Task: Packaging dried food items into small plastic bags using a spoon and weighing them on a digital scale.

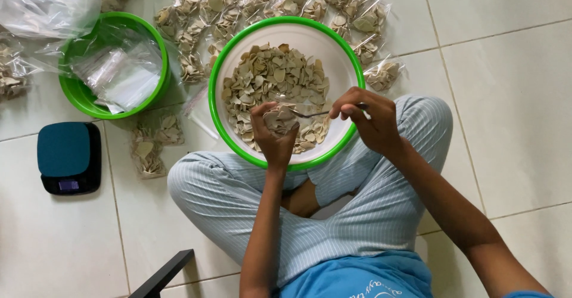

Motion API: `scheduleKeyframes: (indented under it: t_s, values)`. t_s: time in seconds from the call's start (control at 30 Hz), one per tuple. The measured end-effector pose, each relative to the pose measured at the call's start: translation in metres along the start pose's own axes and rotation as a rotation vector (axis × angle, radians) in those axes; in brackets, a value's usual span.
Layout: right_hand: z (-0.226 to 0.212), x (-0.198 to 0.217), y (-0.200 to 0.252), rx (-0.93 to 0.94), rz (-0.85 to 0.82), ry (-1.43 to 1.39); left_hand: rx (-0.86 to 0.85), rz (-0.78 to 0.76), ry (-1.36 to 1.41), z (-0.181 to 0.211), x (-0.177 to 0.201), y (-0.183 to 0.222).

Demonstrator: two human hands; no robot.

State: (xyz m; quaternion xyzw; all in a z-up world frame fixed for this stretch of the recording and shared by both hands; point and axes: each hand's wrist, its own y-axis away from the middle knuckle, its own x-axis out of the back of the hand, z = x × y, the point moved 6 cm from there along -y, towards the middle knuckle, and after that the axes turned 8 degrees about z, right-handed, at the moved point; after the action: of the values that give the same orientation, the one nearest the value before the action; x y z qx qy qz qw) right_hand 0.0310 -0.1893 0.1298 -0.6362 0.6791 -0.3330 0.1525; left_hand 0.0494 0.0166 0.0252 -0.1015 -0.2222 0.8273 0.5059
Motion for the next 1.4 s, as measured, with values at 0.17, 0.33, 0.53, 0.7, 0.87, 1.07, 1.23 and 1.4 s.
scheduleKeyframes:
  t_s: [0.17, 0.33, 0.53, 0.7, 0.87, 1.07, 1.23, 1.4]
  values:
    - [0.018, 0.005, -0.010, -0.049, -0.036, -0.075, -0.004, 0.003, -0.001, -0.001, -0.001, 0.000]
    - [0.029, 0.003, -0.015, -0.146, -0.112, -0.104, 0.003, -0.004, 0.023, 0.002, -0.001, -0.002]
    - [0.044, -0.003, -0.019, -0.250, -0.182, -0.210, -0.051, -0.050, 0.020, -0.005, -0.004, 0.003]
    - [0.045, -0.013, -0.016, -0.295, -0.204, -0.209, -0.050, -0.036, -0.006, -0.006, -0.008, 0.003]
    - [0.038, -0.015, -0.016, -0.266, -0.183, -0.189, -0.049, -0.055, -0.017, -0.014, -0.008, 0.004]
    - [0.032, -0.019, -0.011, -0.254, -0.124, -0.143, -0.054, -0.067, -0.027, -0.017, -0.007, 0.005]
    - [0.024, -0.020, -0.006, -0.273, -0.041, -0.099, -0.050, -0.054, -0.023, -0.030, -0.009, 0.009]
    - [0.013, -0.021, 0.004, -0.234, 0.076, -0.024, -0.020, -0.056, -0.006, -0.034, -0.009, 0.010]
